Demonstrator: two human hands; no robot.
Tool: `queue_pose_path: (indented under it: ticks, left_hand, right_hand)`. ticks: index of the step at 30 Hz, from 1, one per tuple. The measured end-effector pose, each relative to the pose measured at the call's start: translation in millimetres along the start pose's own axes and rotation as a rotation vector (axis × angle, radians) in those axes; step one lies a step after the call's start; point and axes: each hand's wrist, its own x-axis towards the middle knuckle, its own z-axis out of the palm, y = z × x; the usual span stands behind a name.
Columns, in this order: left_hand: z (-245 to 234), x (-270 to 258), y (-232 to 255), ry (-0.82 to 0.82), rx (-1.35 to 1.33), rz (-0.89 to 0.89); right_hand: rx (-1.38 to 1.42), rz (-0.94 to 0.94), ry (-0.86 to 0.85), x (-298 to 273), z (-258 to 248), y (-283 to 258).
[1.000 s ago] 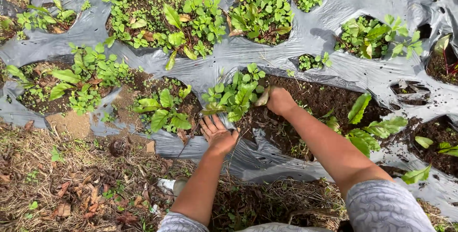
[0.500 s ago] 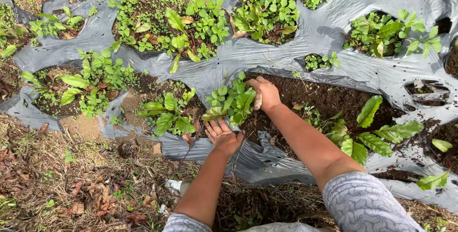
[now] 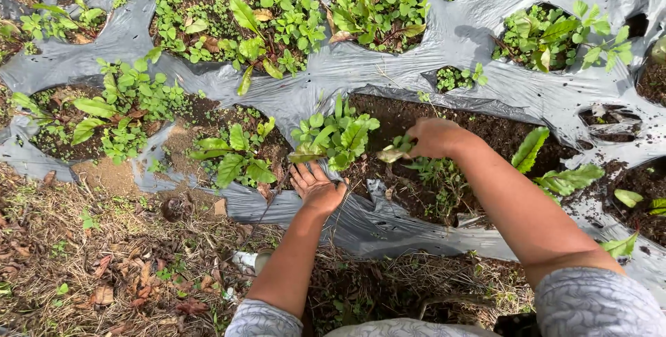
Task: The person weeds a garden bed by hand, pulling small unwanted plants from the soil around larger leafy crops. The person gathers the removed weeds and discards them to the side.
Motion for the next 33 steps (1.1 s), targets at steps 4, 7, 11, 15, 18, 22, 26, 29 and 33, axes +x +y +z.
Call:
queue_pose_path:
  ticks: [4,7,11,15,18,22,26,29,33]
  left_hand:
    - [5.5,3.0,-2.1,0.01,0.019,0.002]
    - [3.9,1.0,-1.1,0.015,0.014,0.0]
    - [-7.2,-7.4,4.6,0.007,-0.041,0.0]
    - [1.2,-1.4,-0.5,-0.013,-0.004,0.007]
    - [-7.1,-9.5,3.4,0.023,-0.012,0.017]
    - [-10.6,-11.1,4.8,0.01,-0.059,0.017]
    - [-0.2,-3.5,0.0,0.035,-0.051,0.025]
    - [4.0,-1.5,-0.1,0.027,-0.032,0.03]
    - [11.7,6.2,-5.7,0.037,-0.004,0.03]
  right_hand:
    - [-0.024,-0.254,0.411,83.0,49.6,10.6]
    - [0.079,-0.472,0.584,151.7,91.5,1.3]
    - [0.051,-0.457,0.625,227.1,142.3,9.7]
    - [0.165,-0.57,0.834,297.4,190.0,43.1]
    - [0.097,-0.535,0.748,394.1,235.7,129.6]
    - [0.596,-0.082,0.568,155.4,100.3,46.0]
    - [0.054,-0.013,0.095,58.2,40.3,43.5]
    - [-0.14,-0.091,0.03,19.2,25.3,2.0]
    - [-0.325,-0.229,0.16,43.9,62.2,-56.1]
